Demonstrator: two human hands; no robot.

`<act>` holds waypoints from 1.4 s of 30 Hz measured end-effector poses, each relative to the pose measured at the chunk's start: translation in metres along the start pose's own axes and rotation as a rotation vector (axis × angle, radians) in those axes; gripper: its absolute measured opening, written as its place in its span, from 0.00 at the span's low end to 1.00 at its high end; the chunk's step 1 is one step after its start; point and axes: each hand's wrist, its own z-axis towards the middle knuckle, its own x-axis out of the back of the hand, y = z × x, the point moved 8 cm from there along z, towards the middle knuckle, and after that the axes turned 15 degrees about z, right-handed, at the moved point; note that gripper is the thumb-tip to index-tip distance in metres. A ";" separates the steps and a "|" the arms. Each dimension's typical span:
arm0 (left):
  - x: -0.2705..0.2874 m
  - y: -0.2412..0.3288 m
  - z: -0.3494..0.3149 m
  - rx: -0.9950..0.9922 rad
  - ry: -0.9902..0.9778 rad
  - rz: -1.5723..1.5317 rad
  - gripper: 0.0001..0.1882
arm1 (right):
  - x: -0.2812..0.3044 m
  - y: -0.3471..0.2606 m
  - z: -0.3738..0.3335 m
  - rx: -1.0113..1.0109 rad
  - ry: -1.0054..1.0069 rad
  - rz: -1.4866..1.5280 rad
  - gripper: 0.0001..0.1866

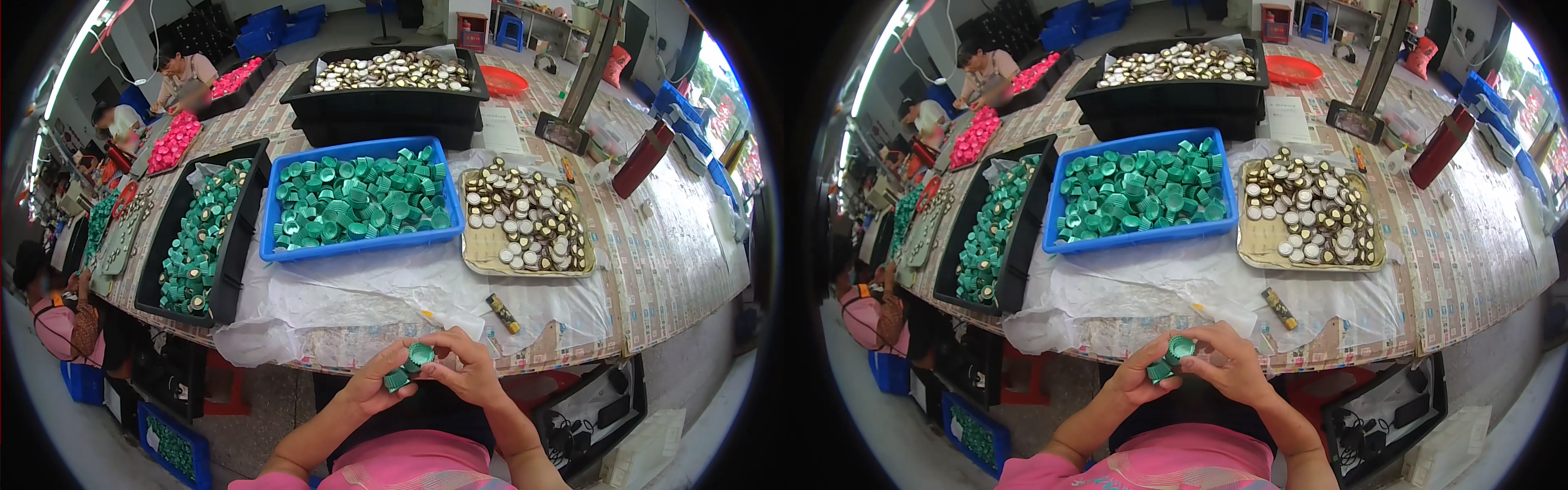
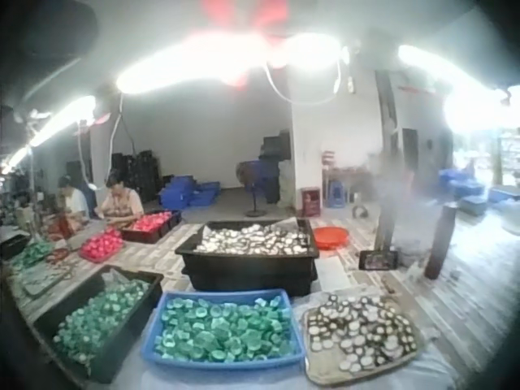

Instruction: The person repeatedly picks a green plastic cap from a blue tray, applies glue from a small bottle to its rim, then picks a gold-colored metal cap from a tray and presses it onto the glued rim. The assembled units are placed into a black bin. This cycle continues throughout the clip.

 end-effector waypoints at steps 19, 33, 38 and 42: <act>0.005 -0.016 0.002 0.055 0.020 -0.070 0.19 | 0.004 0.002 -0.007 0.104 -0.008 -0.015 0.20; 0.015 -0.009 -0.003 -0.038 -0.047 -0.185 0.22 | 0.047 -0.018 0.008 0.253 0.263 -0.729 0.15; 0.017 0.000 -0.006 -0.107 -0.020 -0.112 0.24 | 0.045 0.003 0.010 0.113 0.103 -0.752 0.17; 0.021 0.000 -0.007 -0.123 0.033 -0.109 0.25 | 0.042 0.011 0.006 -0.023 0.095 -0.632 0.19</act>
